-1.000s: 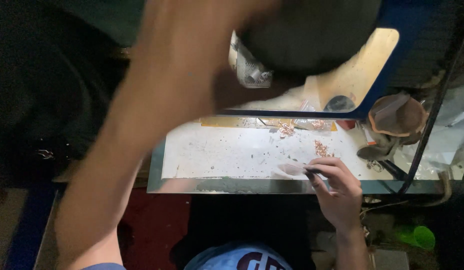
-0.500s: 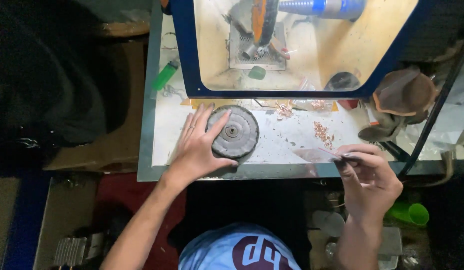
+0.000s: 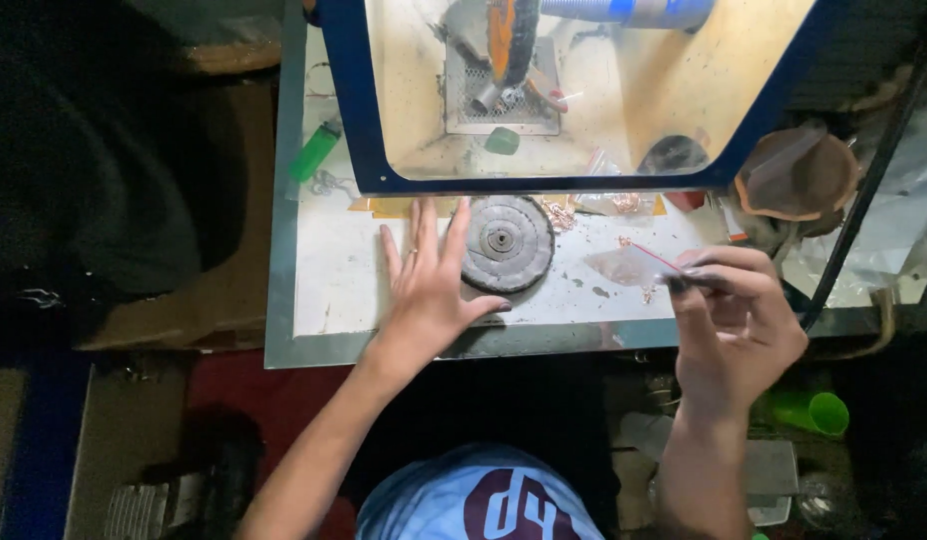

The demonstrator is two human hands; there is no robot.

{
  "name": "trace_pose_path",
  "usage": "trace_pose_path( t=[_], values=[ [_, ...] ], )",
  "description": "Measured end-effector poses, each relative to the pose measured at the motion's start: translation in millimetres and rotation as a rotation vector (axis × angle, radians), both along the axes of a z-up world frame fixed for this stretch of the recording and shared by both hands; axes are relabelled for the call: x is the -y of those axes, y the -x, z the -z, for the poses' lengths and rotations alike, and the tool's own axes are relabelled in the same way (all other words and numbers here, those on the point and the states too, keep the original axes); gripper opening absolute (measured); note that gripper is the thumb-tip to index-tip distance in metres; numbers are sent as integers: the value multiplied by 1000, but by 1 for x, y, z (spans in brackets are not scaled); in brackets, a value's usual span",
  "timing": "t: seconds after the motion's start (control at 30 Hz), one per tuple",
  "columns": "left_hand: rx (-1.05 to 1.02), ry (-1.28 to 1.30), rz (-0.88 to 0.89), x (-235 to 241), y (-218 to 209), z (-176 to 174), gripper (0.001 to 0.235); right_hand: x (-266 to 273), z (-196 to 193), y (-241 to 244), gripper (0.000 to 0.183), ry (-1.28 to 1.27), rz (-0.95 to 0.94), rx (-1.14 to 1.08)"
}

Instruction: The person sorts small copper-colored jewelry pieces on a workbench, places them into a plastic bag, and then uses a rotary tool to grind a small green stone on a circular grinding wheel.

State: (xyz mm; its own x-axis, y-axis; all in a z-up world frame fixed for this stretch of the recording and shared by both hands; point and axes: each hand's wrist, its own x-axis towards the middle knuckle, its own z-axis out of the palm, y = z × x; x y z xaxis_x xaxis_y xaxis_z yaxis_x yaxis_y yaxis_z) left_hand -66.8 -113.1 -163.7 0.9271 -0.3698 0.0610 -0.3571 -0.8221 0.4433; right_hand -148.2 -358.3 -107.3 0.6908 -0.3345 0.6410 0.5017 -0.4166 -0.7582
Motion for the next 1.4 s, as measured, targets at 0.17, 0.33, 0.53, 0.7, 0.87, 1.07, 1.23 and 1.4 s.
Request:
trace_pose_path(
  t=[0.17,0.33,0.53,0.7,0.87,1.07,1.23,1.4],
  values=[
    [-45,509,6,-19,25,-43,100,-54,6,-21,7,29,-132,59],
    [-2,824,-7,-36,27,-33,37,-114,9,-16,14,115,-330,54],
    [12,1036,-262,-80,20,-21,25,-23,40,49,14,287,-93,-101],
    [142,1098,-361,-80,15,-3,38,130,143,105,50,137,774,-621],
    [265,870,-440,-78,22,-4,54,167,206,95,50,-79,514,-1091],
    [348,912,-287,-81,32,3,53,197,282,93,33,155,573,-1237],
    [405,791,-276,-79,39,5,54,211,228,152,17,105,664,-1241],
    [340,779,-305,-78,43,2,54,156,55,180,16,112,699,-955]
  ],
)
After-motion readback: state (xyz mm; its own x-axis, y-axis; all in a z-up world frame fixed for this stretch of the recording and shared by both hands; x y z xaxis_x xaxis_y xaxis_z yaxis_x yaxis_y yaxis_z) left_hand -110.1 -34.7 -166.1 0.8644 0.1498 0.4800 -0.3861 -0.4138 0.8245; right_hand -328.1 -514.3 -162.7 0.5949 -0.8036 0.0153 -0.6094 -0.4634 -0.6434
